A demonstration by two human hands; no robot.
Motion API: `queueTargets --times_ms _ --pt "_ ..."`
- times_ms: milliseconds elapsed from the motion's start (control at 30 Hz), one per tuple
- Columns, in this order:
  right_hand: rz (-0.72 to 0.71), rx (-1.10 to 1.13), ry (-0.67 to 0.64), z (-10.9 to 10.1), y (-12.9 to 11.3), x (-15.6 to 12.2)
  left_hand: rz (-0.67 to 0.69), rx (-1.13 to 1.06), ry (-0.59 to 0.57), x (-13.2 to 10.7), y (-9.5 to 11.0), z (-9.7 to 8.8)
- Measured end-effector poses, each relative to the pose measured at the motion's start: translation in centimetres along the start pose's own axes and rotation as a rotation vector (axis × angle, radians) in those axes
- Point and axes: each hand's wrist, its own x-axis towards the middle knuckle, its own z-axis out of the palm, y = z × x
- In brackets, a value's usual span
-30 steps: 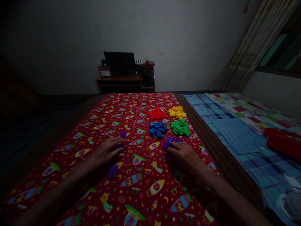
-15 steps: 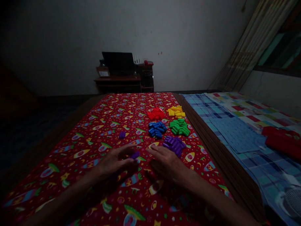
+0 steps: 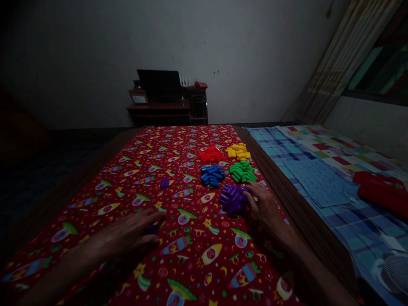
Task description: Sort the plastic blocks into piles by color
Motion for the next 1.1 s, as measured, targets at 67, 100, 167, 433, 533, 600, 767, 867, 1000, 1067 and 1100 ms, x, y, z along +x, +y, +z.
queueTargets --times_ms 67,100,167,433,533,600,767,867,1000,1067,1100 --pt "0.085 0.023 -0.002 0.1 1.7 -1.0 0.001 0.012 -0.004 -0.2 -0.2 0.6" --pt "0.119 0.034 -0.021 0.4 2.2 -1.6 0.008 -0.008 0.005 -0.1 0.0 0.9" --pt "0.161 0.036 -0.055 1.2 3.0 -2.7 0.043 -0.085 0.005 0.4 0.9 1.0" --pt "0.118 0.053 0.058 0.9 1.3 -2.0 -0.074 -0.308 0.083 4.3 4.1 0.2" --pt "0.001 0.155 0.002 0.8 -2.6 -0.6 -0.127 -0.411 0.096 5.1 5.0 1.4" --pt "-0.174 0.239 -0.149 1.5 -5.7 0.0 -0.099 -0.521 0.1 5.2 5.8 2.4" --pt "-0.578 0.225 -0.559 4.0 -11.5 -0.2 -0.019 -0.866 -0.032 4.6 7.2 4.4" --pt "-0.606 0.184 -0.581 4.7 -11.5 -0.5 0.0 -0.975 -0.112 4.2 6.9 4.7" --pt "-0.507 0.177 -0.369 4.1 -7.7 0.1 0.085 -0.689 0.045 4.4 5.0 2.7" --pt "-0.423 0.131 -0.244 3.2 -5.0 0.9 0.112 -0.344 0.239 5.1 3.3 1.1" --pt "-0.373 0.105 -0.214 2.7 -3.7 1.4 0.126 -0.218 0.318 5.6 2.2 0.3"
